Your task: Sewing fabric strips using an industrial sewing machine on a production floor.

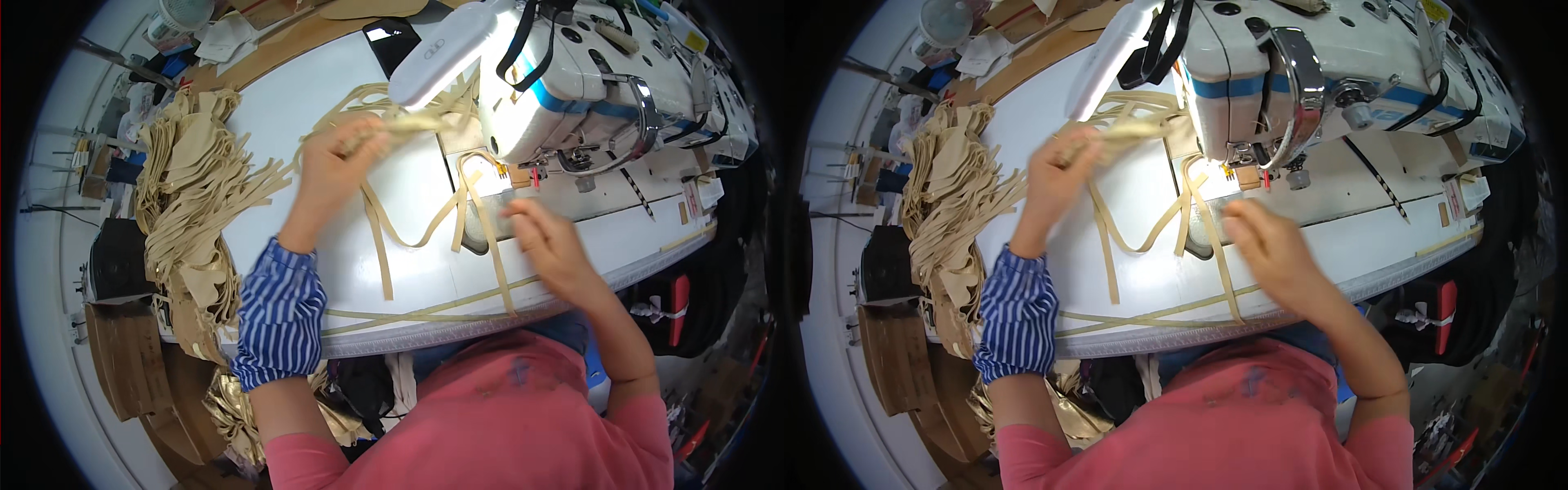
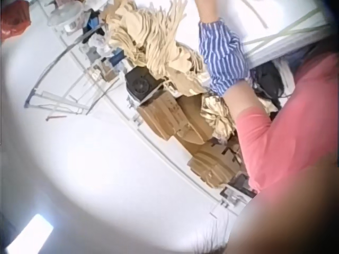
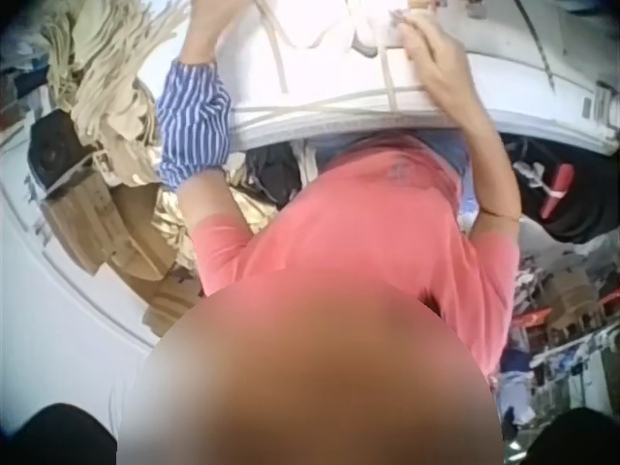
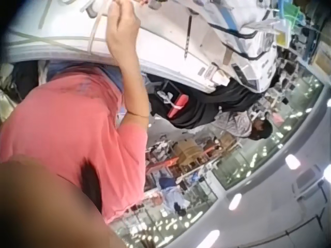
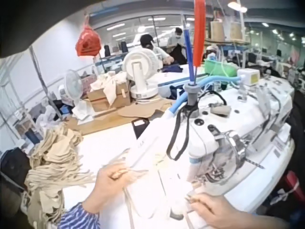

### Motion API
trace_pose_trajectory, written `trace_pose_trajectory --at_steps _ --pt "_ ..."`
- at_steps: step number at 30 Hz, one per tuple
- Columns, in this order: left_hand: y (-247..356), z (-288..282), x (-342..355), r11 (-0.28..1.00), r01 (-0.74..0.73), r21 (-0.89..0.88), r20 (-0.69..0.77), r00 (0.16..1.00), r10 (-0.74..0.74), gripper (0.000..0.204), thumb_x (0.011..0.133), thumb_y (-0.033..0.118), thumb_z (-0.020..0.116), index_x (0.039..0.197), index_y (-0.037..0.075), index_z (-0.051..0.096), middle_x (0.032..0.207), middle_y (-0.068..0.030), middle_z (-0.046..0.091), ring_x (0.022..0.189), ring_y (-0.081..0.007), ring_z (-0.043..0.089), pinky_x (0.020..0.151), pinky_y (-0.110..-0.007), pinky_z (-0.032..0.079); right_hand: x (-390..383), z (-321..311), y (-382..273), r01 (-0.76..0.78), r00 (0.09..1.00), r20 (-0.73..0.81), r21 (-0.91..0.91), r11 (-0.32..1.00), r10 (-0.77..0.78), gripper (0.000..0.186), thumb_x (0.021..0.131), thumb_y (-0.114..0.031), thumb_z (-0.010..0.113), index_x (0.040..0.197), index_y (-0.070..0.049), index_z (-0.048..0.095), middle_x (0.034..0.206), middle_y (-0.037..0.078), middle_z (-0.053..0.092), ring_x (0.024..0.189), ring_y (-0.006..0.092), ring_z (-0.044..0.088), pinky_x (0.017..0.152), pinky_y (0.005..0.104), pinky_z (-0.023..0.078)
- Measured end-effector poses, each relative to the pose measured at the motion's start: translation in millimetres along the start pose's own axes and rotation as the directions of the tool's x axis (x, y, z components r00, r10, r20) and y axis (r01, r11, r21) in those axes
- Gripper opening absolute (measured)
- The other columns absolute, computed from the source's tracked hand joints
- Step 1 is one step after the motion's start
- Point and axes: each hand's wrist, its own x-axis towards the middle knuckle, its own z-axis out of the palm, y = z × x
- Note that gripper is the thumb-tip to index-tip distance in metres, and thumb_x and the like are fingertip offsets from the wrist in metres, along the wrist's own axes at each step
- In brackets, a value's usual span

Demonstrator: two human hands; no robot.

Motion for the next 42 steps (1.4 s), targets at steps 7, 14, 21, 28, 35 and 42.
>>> trace_pose_trajectory --at_steps 7,14,21,28,35,42 --pt "44.1 -68.3 24.6 0.980 -0.005 -0.198 -0.216 0.976 -0.039 0.025 0.086 0.018 0.070 0.105 0.002 0.067 0.083 0.0005 0.065 0.072 -0.0047 0.056 0.061 -0.016 0.042 -20.1 -54.0 56.6 0.006 0.929 -0.236 -0.762 0.647 -0.287 0.027 0.084 -0.014 0.063 0.107 0.000 0.059 0.101 0.016 0.058 0.088 0.0324 0.058 0.075 0.0382 0.047" --pt "94.6 -107.9 -0.3 0.928 -0.180 -0.325 -0.248 0.964 0.100 0.020 0.088 0.016 0.067 0.105 0.005 0.068 0.089 0.0015 0.066 0.065 -0.0032 0.045 0.060 -0.017 0.040 -23.2 -44.4 41.8 0.221 0.884 -0.164 -0.678 0.701 -0.438 0.036 0.079 -0.015 0.069 0.111 -0.003 0.058 0.110 0.016 0.057 0.103 0.0328 0.053 0.090 0.0409 0.042" --pt "143.3 -117.8 -39.3 0.924 -0.166 -0.346 -0.166 0.980 0.114 0.019 0.091 0.015 0.063 0.104 0.003 0.068 0.084 0.0011 0.065 0.064 -0.0023 0.045 0.057 -0.015 0.038 14.1 10.7 -40.4 0.540 0.838 0.111 -0.025 0.841 -0.534 0.082 0.070 -0.025 0.079 0.137 -0.003 0.037 0.138 0.015 0.043 0.129 0.0295 0.040 0.107 0.0386 0.031" --pt "176.9 -100.8 -73.0 0.931 -0.095 -0.352 -0.097 0.993 0.064 0.021 0.091 0.018 0.062 0.103 0.002 0.067 0.083 0.0018 0.064 0.062 -0.0010 0.044 0.054 -0.015 0.035 59.2 70.2 -65.2 0.472 0.789 0.204 0.402 0.784 -0.580 0.111 0.064 -0.029 0.085 0.147 -0.004 0.016 0.146 0.014 0.031 0.138 0.0255 0.027 0.112 0.0382 0.023" --pt "176.4 -98.7 -77.7 0.889 -0.104 -0.445 -0.084 0.994 0.075 0.027 0.096 0.016 0.053 0.114 -0.003 0.059 0.088 0.0000 0.062 0.059 0.0002 0.043 0.052 -0.015 0.033 58.9 92.5 -81.5 -0.054 0.648 0.634 0.590 0.805 -0.421 0.062 0.085 -0.021 0.068 0.136 -0.004 0.038 0.108 0.008 0.059 0.103 0.0216 0.057 0.091 0.0368 0.044" --pt "94.6 -121.5 -90.3 0.794 0.022 -0.608 -0.262 0.938 -0.226 0.022 0.093 0.017 0.059 0.105 0.000 0.064 0.074 0.0046 0.057 0.061 -0.0016 0.049 0.057 -0.014 0.043 44.1 33.8 -134.3 0.493 0.838 0.451 -0.383 0.781 -0.308 0.016 0.088 -0.013 0.052 0.093 0.002 0.052 0.076 0.022 0.059 0.075 0.0389 0.059 0.067 0.0429 0.046"
